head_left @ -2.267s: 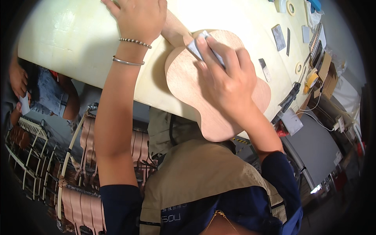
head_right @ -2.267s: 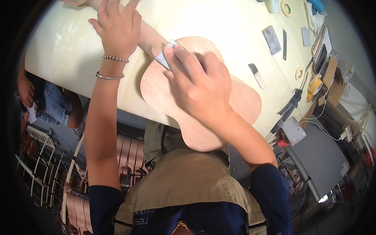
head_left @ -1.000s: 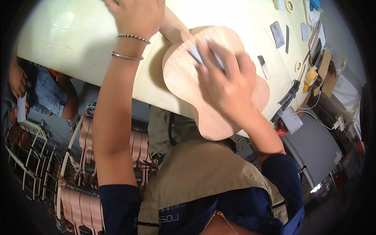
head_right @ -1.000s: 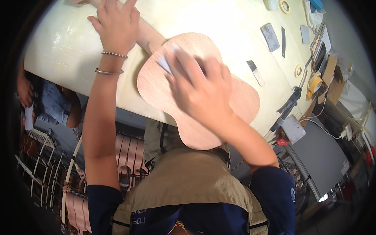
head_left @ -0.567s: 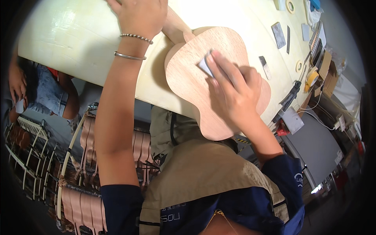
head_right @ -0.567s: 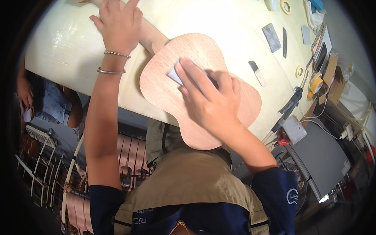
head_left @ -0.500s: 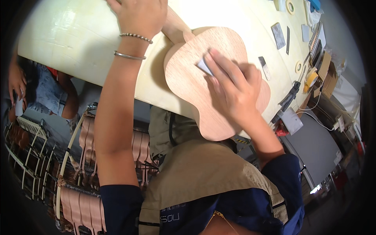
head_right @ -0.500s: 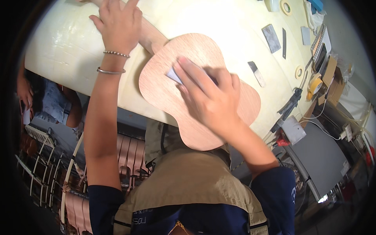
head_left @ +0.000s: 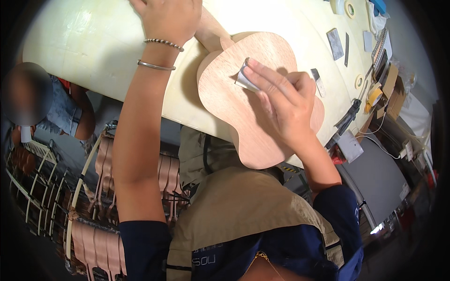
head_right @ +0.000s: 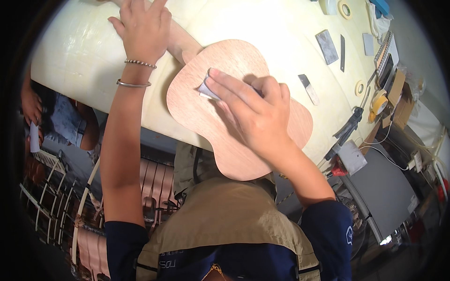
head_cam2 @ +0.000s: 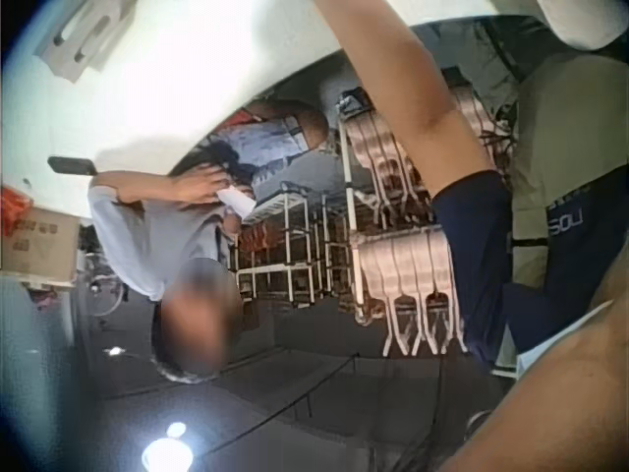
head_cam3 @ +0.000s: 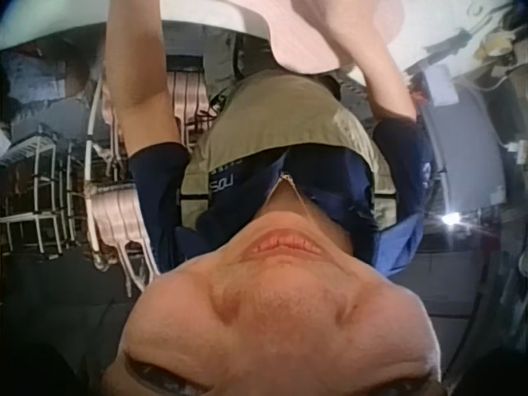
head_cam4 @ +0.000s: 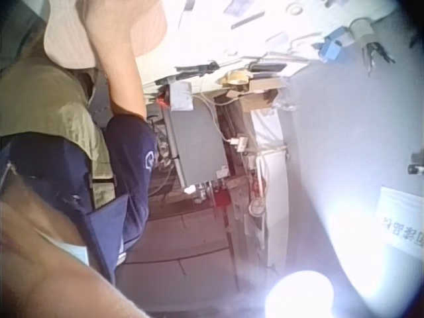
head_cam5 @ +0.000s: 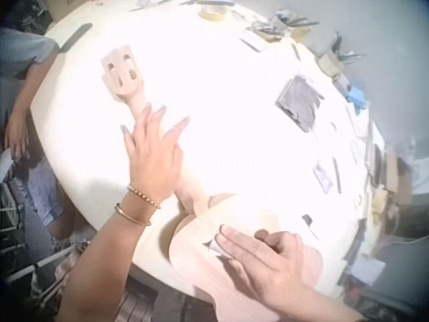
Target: The person sands the body and neck of an unfinished acoustic guitar using sandpaper and applies glue to the neck joint. The guitar is repeatedly turned and inspected during the process.
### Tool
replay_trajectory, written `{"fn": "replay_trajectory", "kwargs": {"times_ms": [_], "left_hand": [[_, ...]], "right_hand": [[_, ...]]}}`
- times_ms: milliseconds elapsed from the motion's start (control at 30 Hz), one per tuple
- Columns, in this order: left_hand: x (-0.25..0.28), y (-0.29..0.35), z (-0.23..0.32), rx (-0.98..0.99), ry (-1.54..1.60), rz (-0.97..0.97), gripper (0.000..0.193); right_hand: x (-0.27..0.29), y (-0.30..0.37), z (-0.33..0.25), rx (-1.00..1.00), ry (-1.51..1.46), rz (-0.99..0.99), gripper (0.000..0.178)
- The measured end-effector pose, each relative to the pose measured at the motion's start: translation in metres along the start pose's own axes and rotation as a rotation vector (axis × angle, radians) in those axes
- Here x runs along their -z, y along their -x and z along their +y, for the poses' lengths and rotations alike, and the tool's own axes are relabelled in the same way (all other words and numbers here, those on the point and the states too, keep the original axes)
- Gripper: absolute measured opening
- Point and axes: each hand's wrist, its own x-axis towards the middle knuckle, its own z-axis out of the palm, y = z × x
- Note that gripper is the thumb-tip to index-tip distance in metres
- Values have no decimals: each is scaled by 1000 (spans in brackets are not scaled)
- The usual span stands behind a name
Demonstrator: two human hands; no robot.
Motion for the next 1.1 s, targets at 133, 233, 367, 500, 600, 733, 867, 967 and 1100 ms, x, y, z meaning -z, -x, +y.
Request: {"fn": "replay_trajectory", "kwargs": {"times_ms": [133, 233, 367, 500, 600, 733, 867, 967, 1100], "left_hand": [[0, -1, 0, 17, 12, 1, 41], [0, -2, -3, 10, 40, 12, 41], [0, 0, -1, -4, -9, 9, 41], [-1, -1, 0, 5, 88, 6, 41], [2, -4, 1, 15, -14, -10, 42], [2, -4, -3, -4, 4, 23, 42], [-1, -1, -2, -14, -1, 12, 42], [-2, 1, -2, -12, -26, 13, 42], [-3, 1, -2, -38, -10, 40, 44]], "right_hand": [[-11, -18, -1, 24, -33, 57, 43], [-4, -7, 0, 38, 17, 50, 43], [-10, -16, -2, 44, -17, 69, 44], [-6, 2, -5, -4, 44, 51, 46], [-11, -10, -6, -5, 76, 70, 47], [-2, 2, -12, -72, 119, 0, 44], [-12, -16, -10, -34, 147, 72, 43], [-8, -8, -16, -65, 154, 30, 42], [-12, -9, -18, -40, 174, 102, 42]]}}
